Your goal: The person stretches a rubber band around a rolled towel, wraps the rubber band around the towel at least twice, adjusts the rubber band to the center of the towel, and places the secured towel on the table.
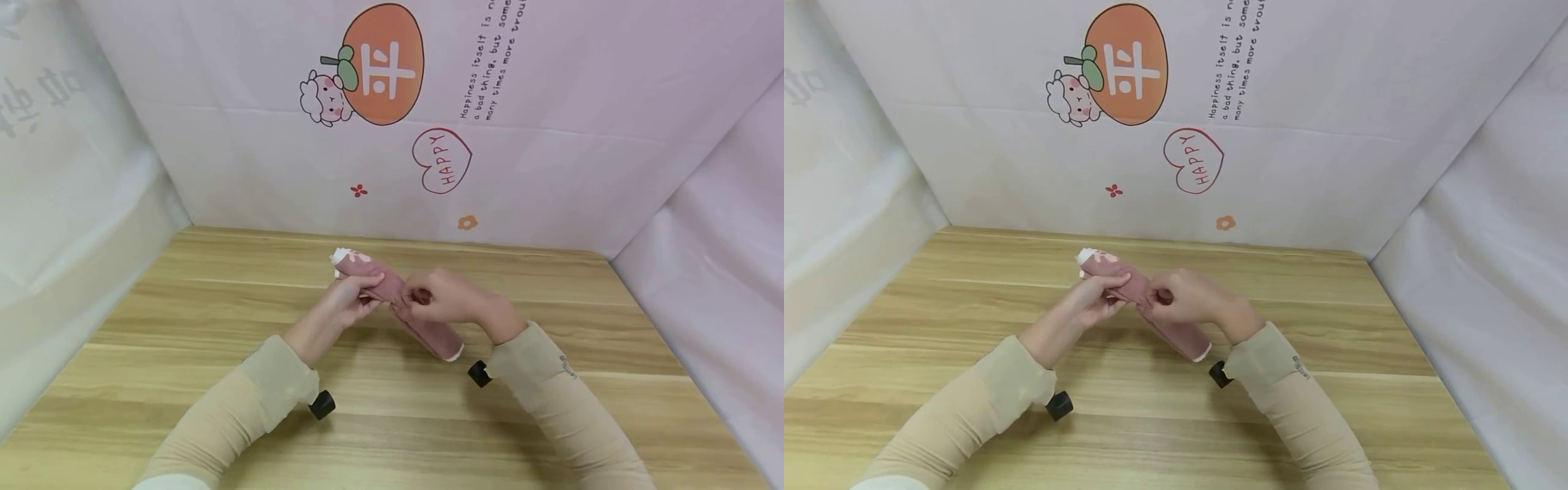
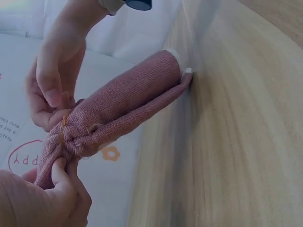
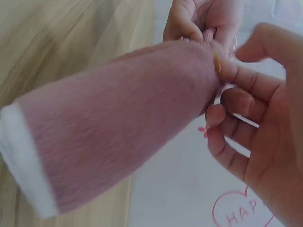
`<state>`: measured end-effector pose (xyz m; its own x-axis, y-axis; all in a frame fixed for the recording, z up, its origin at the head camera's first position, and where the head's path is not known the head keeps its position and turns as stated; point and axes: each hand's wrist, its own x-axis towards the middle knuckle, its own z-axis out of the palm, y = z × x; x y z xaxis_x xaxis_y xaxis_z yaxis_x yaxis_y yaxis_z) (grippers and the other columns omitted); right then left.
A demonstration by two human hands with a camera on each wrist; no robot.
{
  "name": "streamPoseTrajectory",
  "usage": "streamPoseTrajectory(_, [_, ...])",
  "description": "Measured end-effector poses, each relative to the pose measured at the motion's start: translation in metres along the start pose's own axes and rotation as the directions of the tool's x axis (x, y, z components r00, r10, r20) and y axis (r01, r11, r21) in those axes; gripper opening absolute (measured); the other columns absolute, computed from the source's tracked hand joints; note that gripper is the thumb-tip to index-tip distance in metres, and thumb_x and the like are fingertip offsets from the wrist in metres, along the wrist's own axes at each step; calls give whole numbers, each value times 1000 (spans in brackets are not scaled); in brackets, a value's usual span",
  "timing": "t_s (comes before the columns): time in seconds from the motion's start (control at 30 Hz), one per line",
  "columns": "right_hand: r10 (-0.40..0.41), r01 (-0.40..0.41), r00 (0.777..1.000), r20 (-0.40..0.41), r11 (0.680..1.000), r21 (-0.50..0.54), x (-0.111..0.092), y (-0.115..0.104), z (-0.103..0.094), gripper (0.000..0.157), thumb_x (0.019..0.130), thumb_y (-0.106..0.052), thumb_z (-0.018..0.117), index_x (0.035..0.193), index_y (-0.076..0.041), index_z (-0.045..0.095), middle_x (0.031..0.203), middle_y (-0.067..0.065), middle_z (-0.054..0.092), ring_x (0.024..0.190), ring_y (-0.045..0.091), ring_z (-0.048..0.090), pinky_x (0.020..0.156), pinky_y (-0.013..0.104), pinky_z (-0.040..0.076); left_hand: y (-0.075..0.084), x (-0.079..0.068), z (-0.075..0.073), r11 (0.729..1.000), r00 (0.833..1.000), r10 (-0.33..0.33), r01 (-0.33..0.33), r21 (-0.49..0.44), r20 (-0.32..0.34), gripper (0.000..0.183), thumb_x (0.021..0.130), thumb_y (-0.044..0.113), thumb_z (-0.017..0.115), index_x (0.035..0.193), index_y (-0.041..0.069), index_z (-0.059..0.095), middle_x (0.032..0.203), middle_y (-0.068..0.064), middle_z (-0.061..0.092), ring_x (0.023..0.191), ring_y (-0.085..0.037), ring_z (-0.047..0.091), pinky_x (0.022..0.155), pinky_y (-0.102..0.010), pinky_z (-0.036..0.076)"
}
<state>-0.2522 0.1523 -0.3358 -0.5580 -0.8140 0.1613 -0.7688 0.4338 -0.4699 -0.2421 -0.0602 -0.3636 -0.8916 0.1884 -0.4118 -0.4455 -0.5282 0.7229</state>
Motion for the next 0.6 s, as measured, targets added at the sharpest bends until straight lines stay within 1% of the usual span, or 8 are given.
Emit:
streamPoseTrajectory(0.1, [14, -8, 998, -63, 995, 103, -7, 5, -2, 22, 90, -2, 57, 106, -4, 72, 93, -1, 69, 80, 12, 58, 71, 30, 53, 8, -1, -3, 1000, 1000, 2, -2, -15, 25, 12, 104, -3, 52, 113, 4, 55, 110, -11, 58, 93, -18, 60, 75, -22, 58])
streamPoseTrajectory(0.17, [34, -16, 992, -122, 989, 146, -11, 9, -3, 23, 92, -1, 60, 112, -3, 72, 97, 1, 70, 85, 15, 60, 76, 37, 54, 13, -3, -5, 1000, 999, 3, -2, -30, 41, 10, 104, -2, 51, 111, 5, 54, 112, -11, 56, 92, -18, 61, 76, -23, 59])
streamPoseTrajectory(0.27, [81, -46, 980, -183, 981, 190, -14, 14, -3, 21, 95, -6, 69, 116, -4, 69, 101, 3, 67, 92, 21, 61, 81, 45, 55, 17, -5, -6, 999, 997, -11, 15, -50, 78, 9, 105, -2, 49, 111, 4, 52, 110, -10, 56, 88, -17, 63, 78, -24, 59])
streamPoseTrajectory(0.33, [117, -74, 977, -180, 970, 231, -15, 16, -2, 27, 94, -10, 75, 119, -5, 65, 109, 6, 66, 100, 24, 63, 86, 48, 56, 18, -6, -7, 997, 995, -19, 27, -68, 103, 10, 105, -3, 48, 111, 3, 52, 106, -10, 57, 87, -17, 64, 79, -26, 59])
streamPoseTrajectory(0.4, [149, -102, 977, -150, 954, 282, -15, 17, 0, 33, 94, -11, 76, 123, -5, 62, 119, 8, 64, 107, 27, 64, 89, 47, 56, 17, -6, -7, 996, 992, -21, 31, -78, 125, 9, 105, -4, 47, 110, 2, 52, 102, -9, 59, 86, -17, 65, 78, -26, 59])
streamPoseTrajectory(0.47, [170, -122, 979, -115, 933, 338, -15, 17, 1, 36, 95, -10, 75, 127, -5, 59, 125, 11, 63, 110, 29, 65, 91, 45, 57, 16, -6, -8, 995, 989, -17, 31, -91, 146, 10, 105, -5, 45, 109, 1, 52, 98, -9, 61, 84, -16, 66, 76, -27, 60])
streamPoseTrajectory(0.53, [183, -137, 979, -94, 919, 370, -15, 17, 3, 37, 95, -9, 74, 128, -6, 57, 123, 11, 64, 107, 27, 66, 90, 42, 57, 15, -6, -10, 994, 986, -11, 29, -103, 167, 10, 105, -5, 44, 107, 0, 52, 96, -9, 62, 84, -16, 66, 75, -27, 60])
streamPoseTrajectory(0.6, [184, -136, 979, -91, 913, 385, -16, 18, 4, 36, 95, -8, 74, 127, -6, 56, 118, 10, 66, 101, 24, 66, 87, 40, 57, 14, -5, -11, 994, 982, -2, 23, -108, 188, 11, 105, -6, 42, 107, 0, 51, 95, -8, 62, 83, -15, 66, 75, -27, 60])
